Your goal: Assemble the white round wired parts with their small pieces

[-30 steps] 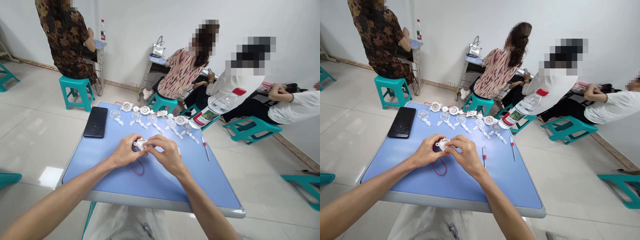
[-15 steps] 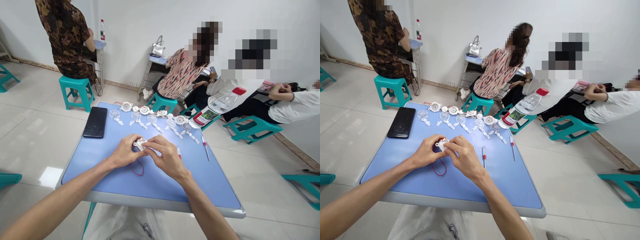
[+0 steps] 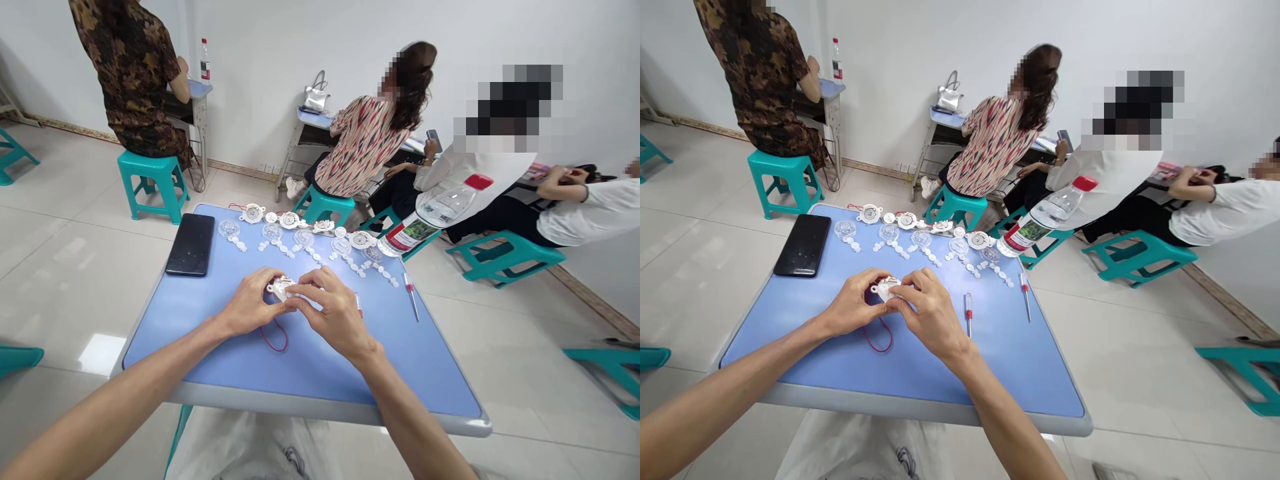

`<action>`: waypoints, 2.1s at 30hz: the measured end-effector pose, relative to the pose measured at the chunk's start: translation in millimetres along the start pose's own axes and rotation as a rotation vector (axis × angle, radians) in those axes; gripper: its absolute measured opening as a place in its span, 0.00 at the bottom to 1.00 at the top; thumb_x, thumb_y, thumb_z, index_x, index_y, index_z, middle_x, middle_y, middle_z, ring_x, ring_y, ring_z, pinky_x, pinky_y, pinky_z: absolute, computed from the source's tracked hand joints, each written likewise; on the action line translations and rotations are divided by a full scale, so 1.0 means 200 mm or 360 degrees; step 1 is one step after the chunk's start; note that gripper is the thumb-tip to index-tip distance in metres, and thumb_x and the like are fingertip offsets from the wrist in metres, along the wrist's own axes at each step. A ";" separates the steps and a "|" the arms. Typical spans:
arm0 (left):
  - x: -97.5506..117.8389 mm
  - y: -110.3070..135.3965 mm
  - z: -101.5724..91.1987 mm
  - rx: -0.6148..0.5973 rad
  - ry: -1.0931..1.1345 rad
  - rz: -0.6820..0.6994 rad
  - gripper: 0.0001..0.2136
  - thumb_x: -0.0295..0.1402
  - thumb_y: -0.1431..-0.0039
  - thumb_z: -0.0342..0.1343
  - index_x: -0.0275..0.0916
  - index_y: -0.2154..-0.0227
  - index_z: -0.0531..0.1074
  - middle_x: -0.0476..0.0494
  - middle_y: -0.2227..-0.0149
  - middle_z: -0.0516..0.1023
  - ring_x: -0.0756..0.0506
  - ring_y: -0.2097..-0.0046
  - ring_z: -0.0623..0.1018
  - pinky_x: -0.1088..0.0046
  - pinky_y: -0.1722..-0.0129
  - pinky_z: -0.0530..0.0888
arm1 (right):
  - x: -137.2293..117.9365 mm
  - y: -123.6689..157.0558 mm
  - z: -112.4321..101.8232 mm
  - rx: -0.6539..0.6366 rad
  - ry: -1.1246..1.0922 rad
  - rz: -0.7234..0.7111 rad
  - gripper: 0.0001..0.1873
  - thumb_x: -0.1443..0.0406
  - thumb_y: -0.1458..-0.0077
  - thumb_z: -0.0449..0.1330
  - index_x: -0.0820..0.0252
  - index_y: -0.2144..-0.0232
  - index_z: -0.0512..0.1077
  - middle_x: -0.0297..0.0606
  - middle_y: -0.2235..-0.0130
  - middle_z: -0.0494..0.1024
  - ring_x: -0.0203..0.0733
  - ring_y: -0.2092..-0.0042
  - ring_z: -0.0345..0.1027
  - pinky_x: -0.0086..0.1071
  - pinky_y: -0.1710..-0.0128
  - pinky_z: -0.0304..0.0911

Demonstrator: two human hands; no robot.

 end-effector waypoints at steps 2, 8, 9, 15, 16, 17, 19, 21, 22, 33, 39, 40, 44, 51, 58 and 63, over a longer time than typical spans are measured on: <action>0.00 0.00 0.00 -0.0002 0.0002 -0.0002 0.18 0.44 0.48 0.64 0.39 0.59 0.70 0.45 0.62 0.76 0.45 0.61 0.74 0.68 0.60 0.70 | 0.00 0.00 0.00 -0.0018 -0.0011 -0.0040 0.08 0.67 0.40 0.59 0.52 0.62 0.78 0.39 0.69 0.75 0.42 0.66 0.63 0.36 0.69 0.63; 0.00 0.00 0.00 0.0002 -0.0005 -0.0008 0.17 0.42 0.49 0.64 0.39 0.59 0.70 0.46 0.62 0.76 0.45 0.61 0.74 0.68 0.59 0.70 | 0.00 0.00 0.00 -0.0108 0.0054 -0.0180 0.11 0.68 0.37 0.54 0.55 0.59 0.77 0.41 0.69 0.77 0.43 0.67 0.61 0.37 0.69 0.63; 0.00 0.00 0.00 0.0002 -0.0009 -0.0010 0.17 0.41 0.48 0.64 0.39 0.59 0.70 0.46 0.62 0.76 0.45 0.61 0.74 0.68 0.59 0.70 | -0.01 0.00 -0.01 -0.0115 0.0062 -0.0198 0.11 0.69 0.37 0.54 0.56 0.59 0.77 0.41 0.69 0.77 0.43 0.67 0.61 0.37 0.69 0.63; 0.01 0.00 -0.01 -0.0008 -0.0010 -0.0059 0.18 0.41 0.49 0.65 0.39 0.58 0.70 0.46 0.62 0.75 0.45 0.61 0.74 0.69 0.61 0.70 | 0.00 -0.01 -0.04 -0.0054 0.0003 -0.0142 0.11 0.71 0.38 0.55 0.57 0.58 0.75 0.41 0.67 0.78 0.44 0.66 0.63 0.38 0.67 0.64; 0.01 0.00 -0.01 0.0000 -0.0009 -0.0074 0.19 0.40 0.51 0.66 0.39 0.59 0.70 0.46 0.62 0.75 0.45 0.61 0.74 0.69 0.61 0.70 | 0.00 -0.01 -0.04 -0.0046 -0.0014 -0.0124 0.10 0.71 0.39 0.55 0.56 0.59 0.75 0.41 0.67 0.78 0.44 0.66 0.64 0.38 0.67 0.64; 0.01 0.00 -0.02 0.0010 0.0000 -0.0089 0.19 0.39 0.51 0.67 0.39 0.59 0.70 0.46 0.62 0.75 0.45 0.61 0.74 0.69 0.60 0.70 | 0.00 -0.02 -0.04 -0.0043 -0.0030 -0.0113 0.10 0.71 0.39 0.56 0.56 0.60 0.75 0.40 0.66 0.78 0.43 0.65 0.64 0.38 0.66 0.64; 0.01 0.00 -0.02 0.0023 0.0028 -0.0111 0.18 0.38 0.52 0.67 0.39 0.59 0.71 0.46 0.61 0.76 0.45 0.60 0.74 0.69 0.59 0.70 | 0.00 -0.02 -0.04 -0.0046 -0.0059 -0.0110 0.09 0.71 0.39 0.56 0.56 0.62 0.75 0.40 0.66 0.78 0.43 0.65 0.65 0.38 0.66 0.65; 0.01 0.00 -0.02 0.0009 0.0057 -0.0125 0.17 0.37 0.51 0.67 0.39 0.59 0.71 0.46 0.62 0.76 0.45 0.60 0.74 0.69 0.59 0.70 | 0.00 -0.02 -0.04 -0.0057 -0.0079 -0.0105 0.08 0.71 0.40 0.57 0.57 0.63 0.75 0.40 0.67 0.78 0.43 0.65 0.65 0.37 0.66 0.65; 0.01 0.01 -0.01 0.0005 0.0071 -0.0132 0.17 0.36 0.51 0.67 0.39 0.59 0.71 0.46 0.61 0.76 0.45 0.60 0.74 0.69 0.59 0.70 | 0.00 -0.02 -0.03 -0.0068 -0.0086 -0.0099 0.08 0.71 0.40 0.57 0.57 0.64 0.75 0.40 0.67 0.78 0.43 0.65 0.65 0.37 0.66 0.65; 0.01 0.01 0.00 -0.0010 0.0168 -0.0228 0.18 0.32 0.54 0.67 0.37 0.59 0.72 0.46 0.61 0.75 0.45 0.59 0.74 0.69 0.56 0.70 | 0.04 0.00 -0.01 -0.0074 -0.0130 -0.0067 0.08 0.72 0.41 0.58 0.55 0.64 0.75 0.37 0.68 0.77 0.42 0.65 0.66 0.36 0.67 0.64; -0.01 0.01 0.01 -0.0014 0.0229 -0.0304 0.21 0.34 0.55 0.68 0.36 0.57 0.72 0.47 0.61 0.75 0.45 0.60 0.74 0.69 0.56 0.70 | 0.04 0.01 -0.02 -0.0031 -0.0166 -0.0085 0.07 0.71 0.41 0.59 0.55 0.63 0.74 0.37 0.67 0.75 0.41 0.64 0.66 0.35 0.66 0.64; -0.01 0.01 0.01 -0.0017 0.0234 -0.0311 0.21 0.34 0.55 0.69 0.36 0.57 0.72 0.47 0.61 0.74 0.45 0.60 0.73 0.69 0.57 0.70 | 0.04 0.01 -0.02 0.0003 -0.0186 -0.0078 0.07 0.72 0.41 0.59 0.55 0.64 0.73 0.37 0.66 0.75 0.41 0.64 0.66 0.35 0.66 0.64; 0.00 0.01 0.01 -0.0015 0.0236 -0.0335 0.20 0.33 0.55 0.68 0.37 0.58 0.72 0.47 0.62 0.74 0.46 0.61 0.73 0.70 0.58 0.69 | 0.04 0.01 -0.01 0.0216 -0.0274 0.0001 0.06 0.72 0.42 0.60 0.57 0.69 0.69 0.35 0.69 0.72 0.38 0.66 0.64 0.33 0.68 0.61; 0.00 0.02 0.01 0.0009 0.0257 -0.0397 0.20 0.33 0.56 0.68 0.36 0.59 0.73 0.48 0.62 0.75 0.46 0.62 0.73 0.71 0.60 0.69 | 0.08 0.03 -0.01 0.0460 -0.0253 0.0062 0.20 0.76 0.45 0.59 0.57 0.78 0.52 0.28 0.76 0.55 0.34 0.73 0.53 0.31 0.73 0.50; -0.01 0.03 0.01 0.0013 0.0206 -0.0409 0.22 0.33 0.57 0.69 0.36 0.57 0.72 0.46 0.61 0.75 0.46 0.60 0.73 0.70 0.58 0.69 | 0.12 0.04 0.02 0.0449 -0.0206 0.0070 0.23 0.77 0.46 0.59 0.57 0.79 0.49 0.27 0.77 0.54 0.33 0.74 0.50 0.30 0.74 0.48; -0.02 0.02 0.02 0.0011 0.0252 -0.0358 0.21 0.34 0.56 0.68 0.36 0.57 0.72 0.47 0.61 0.76 0.47 0.62 0.73 0.72 0.60 0.70 | 0.12 0.04 0.03 0.0464 -0.0234 0.0113 0.20 0.75 0.45 0.58 0.57 0.79 0.52 0.28 0.77 0.56 0.34 0.73 0.52 0.30 0.72 0.52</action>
Point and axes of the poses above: each hand's wrist, its own y-axis away from the middle knuckle, its own z-axis out of the palm, x = y × z, the point moved 2 cm from there along -y, towards the middle knuckle
